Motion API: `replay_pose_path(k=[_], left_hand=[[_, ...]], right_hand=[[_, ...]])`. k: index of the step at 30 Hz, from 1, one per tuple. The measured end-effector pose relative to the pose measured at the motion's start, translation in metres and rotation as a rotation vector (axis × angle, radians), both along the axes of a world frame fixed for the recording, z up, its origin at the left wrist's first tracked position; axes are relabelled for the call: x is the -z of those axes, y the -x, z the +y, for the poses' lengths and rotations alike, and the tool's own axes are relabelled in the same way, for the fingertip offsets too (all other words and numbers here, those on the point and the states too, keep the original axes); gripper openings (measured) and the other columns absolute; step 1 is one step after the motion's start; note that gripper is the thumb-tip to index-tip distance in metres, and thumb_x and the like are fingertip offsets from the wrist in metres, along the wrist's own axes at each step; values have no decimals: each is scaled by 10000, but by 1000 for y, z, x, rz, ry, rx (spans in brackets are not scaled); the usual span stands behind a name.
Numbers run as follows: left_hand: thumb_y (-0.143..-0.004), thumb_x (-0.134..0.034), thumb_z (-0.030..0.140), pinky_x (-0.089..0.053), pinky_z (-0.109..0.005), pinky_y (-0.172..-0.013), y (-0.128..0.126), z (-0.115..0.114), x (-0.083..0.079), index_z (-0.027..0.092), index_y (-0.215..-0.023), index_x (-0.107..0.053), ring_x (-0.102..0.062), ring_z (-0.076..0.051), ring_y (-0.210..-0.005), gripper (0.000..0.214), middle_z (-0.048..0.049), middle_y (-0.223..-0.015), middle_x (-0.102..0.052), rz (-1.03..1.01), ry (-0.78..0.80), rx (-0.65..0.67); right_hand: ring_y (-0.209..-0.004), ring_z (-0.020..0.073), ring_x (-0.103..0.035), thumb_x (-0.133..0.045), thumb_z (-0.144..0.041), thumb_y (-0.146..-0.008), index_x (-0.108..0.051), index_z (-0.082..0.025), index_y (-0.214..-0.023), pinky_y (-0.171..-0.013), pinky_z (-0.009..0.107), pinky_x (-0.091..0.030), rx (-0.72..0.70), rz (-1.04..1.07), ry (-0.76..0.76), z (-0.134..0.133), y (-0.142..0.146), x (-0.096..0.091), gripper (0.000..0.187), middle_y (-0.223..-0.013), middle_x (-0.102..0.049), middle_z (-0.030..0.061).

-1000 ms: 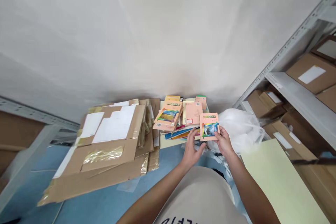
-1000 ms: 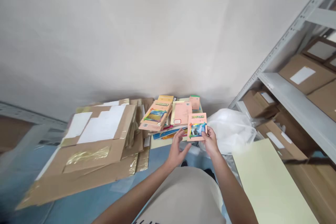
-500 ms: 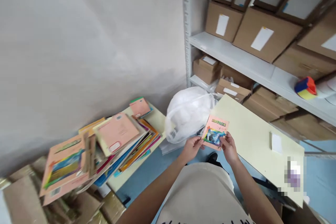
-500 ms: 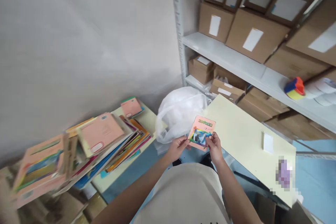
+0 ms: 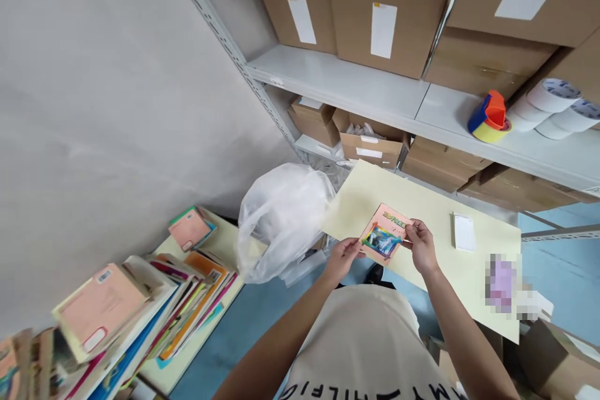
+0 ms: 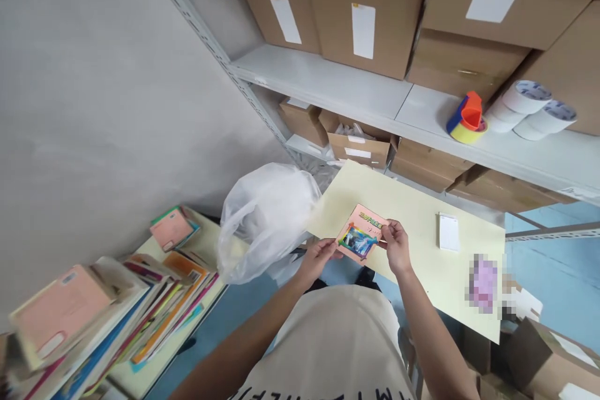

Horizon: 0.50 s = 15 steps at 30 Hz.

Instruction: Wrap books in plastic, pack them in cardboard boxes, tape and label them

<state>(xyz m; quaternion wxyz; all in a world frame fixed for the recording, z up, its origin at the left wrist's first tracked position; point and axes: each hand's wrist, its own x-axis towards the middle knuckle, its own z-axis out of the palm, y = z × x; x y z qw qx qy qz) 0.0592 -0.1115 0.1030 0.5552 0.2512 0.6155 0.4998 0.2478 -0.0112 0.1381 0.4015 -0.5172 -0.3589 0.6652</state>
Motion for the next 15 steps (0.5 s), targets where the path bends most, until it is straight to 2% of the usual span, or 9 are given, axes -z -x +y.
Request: replay_pose_path(k=[5, 10, 13, 15], left_hand=[[-567, -799, 613, -552, -316, -734, -13, 15, 3, 161, -797, -676, -683, -165, -638, 523, -15, -699, -687, -119, 90, -37], [-568, -833, 564, -546, -321, -738, -13, 25, 0, 157, -789, -664, -664, -143, -629, 492, -9, -716, -687, -242, 172, -7], [-523, -883, 509, -546, -328, -754, -9, 35, -6, 156, -799, -679, -671, -152, -699, 493, -24, -779, -703, -406, 173, 27], [-511, -903, 474, -546, -333, -750, -5, 43, -10, 150, -804, -691, -669, -158, -711, 486, -35, -779, -707, -489, 179, 82]], right_hand=[[-621, 135, -616, -773, -566, -641, -568, -232, -828, -557, 277, -546, -1, 36, 47, 13, -18, 10, 434, -729, -648, -26], [-580, 140, -597, -672, -472, -736, -598, -265, -1082, -522, 270, -496, 6, 137, 56, 20, -26, 17, 410, -707, -639, -36], [-615, 136, -571, -703, -353, -711, -614, -298, -1168, -566, 267, -489, -29, 128, -92, 28, -29, 8, 469, -673, -591, -55], [-769, 163, -599, -755, -305, -670, -644, -314, -1162, -675, 302, -517, -82, 74, -256, 36, -30, -4, 505, -824, -636, -17]])
